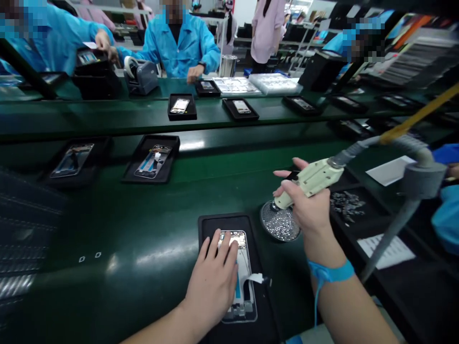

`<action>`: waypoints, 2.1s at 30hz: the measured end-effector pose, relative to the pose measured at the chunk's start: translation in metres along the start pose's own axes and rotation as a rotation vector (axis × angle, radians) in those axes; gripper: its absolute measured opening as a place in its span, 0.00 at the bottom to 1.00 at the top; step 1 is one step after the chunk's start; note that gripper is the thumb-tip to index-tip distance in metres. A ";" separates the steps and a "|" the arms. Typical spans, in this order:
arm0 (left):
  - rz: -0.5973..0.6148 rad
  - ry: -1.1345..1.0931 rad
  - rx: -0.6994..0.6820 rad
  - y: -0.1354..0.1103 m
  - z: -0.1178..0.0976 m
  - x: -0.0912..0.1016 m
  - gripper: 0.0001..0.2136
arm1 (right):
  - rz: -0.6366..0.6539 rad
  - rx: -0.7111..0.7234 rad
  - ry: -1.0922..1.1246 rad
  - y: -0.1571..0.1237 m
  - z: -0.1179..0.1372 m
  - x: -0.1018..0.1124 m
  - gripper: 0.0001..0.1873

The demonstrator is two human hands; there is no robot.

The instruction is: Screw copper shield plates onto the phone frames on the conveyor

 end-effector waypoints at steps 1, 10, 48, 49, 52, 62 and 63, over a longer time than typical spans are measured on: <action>-0.008 -0.009 0.003 0.001 0.000 0.001 0.20 | -0.006 0.013 -0.003 0.001 -0.001 -0.001 0.30; -0.045 -0.111 -0.047 0.000 0.000 0.010 0.18 | -0.071 0.124 -0.015 -0.033 0.008 -0.003 0.14; 0.004 -0.169 -0.190 -0.011 -0.014 0.001 0.18 | -0.153 0.127 -0.021 -0.037 0.021 -0.001 0.16; 0.016 -0.165 -0.200 -0.011 -0.016 0.000 0.18 | -0.171 0.142 0.007 -0.035 0.030 -0.002 0.16; 0.057 -0.163 -0.223 -0.011 -0.020 -0.002 0.18 | -0.149 0.189 0.110 -0.034 0.057 -0.019 0.14; 0.064 -0.272 -0.171 -0.011 -0.019 -0.002 0.19 | 0.213 0.067 0.301 -0.088 0.052 -0.120 0.15; 0.081 -0.276 -0.173 -0.011 -0.020 -0.004 0.19 | 0.225 0.063 0.302 -0.090 0.051 -0.121 0.15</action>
Point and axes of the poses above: each hand's wrist, its own y-axis towards the middle knuckle, its own x-axis out of the back of the hand, z = x × y, the point moved 10 cm from there along y, towards the middle knuckle, and after that the axes turned 13 degrees about x, right-handed, at the moved point
